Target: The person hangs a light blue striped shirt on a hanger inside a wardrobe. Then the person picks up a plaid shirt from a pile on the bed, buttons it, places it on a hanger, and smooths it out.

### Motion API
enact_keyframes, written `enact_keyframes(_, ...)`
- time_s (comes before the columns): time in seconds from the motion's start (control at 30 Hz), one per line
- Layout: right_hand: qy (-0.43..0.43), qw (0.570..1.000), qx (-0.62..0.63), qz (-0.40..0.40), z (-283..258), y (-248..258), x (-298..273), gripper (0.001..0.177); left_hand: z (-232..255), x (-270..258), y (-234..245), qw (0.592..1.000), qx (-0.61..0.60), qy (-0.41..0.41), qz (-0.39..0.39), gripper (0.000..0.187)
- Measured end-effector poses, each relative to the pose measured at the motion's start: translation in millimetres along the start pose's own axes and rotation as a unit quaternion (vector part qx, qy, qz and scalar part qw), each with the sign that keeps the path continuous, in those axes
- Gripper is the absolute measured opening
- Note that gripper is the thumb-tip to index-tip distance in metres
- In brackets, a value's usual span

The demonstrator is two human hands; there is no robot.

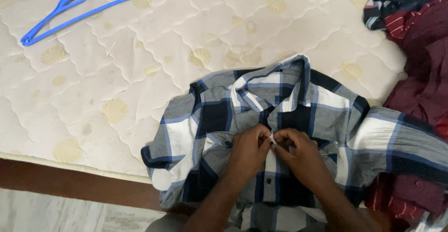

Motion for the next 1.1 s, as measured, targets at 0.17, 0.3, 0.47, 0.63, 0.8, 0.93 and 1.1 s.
enact_keyframes(0.17, 0.016, 0.999, -0.025, 0.029, -0.6, -0.8, -5.3, 0.024, 4.2, -1.2, -3.4, 0.998, 0.046, -0.046, 0.025, 0.008)
enact_keyframes(0.3, 0.014, 0.997, -0.067, 0.032, -3.4, -2.4, -4.5, 0.023, 2.2, -1.2, -4.5, 0.998, 0.044, -0.052, 0.010, 0.011)
enact_keyframes(0.47, 0.003, 0.995, -0.092, 0.035, -5.6, -3.8, -5.9, 0.024, -1.1, -1.4, -4.0, 0.999, 0.010, -0.021, -0.024, 0.011)
enact_keyframes(0.63, -0.038, 0.994, -0.094, 0.028, -4.6, -6.0, -5.9, 0.025, 4.8, -2.7, -3.7, 0.994, 0.067, -0.086, 0.003, 0.012)
enact_keyframes(0.8, -0.041, 0.997, -0.055, 0.019, -8.3, -3.7, -6.9, 0.032, 10.0, -5.8, -4.7, 0.985, 0.080, -0.147, 0.042, 0.012)
enact_keyframes(0.93, -0.047, 0.997, -0.065, 0.022, -8.6, -3.0, -9.0, 0.031, 11.5, -7.0, -6.7, 0.986, 0.098, -0.128, 0.035, 0.013)
enact_keyframes(1.1, -0.037, 0.996, -0.076, 0.024, -3.7, -6.9, -6.9, 0.029, 10.5, -6.1, -5.9, 0.987, 0.085, -0.131, 0.026, 0.014)
Point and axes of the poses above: each hand's wrist, its own x-axis towards the middle knuckle, its own y-axis out of the back of the hand, z = x × y, the point moved 5 cm from there along x, towards the middle knuckle, and after that the axes turned 7 degrees about -y, right-handed, at the moved point
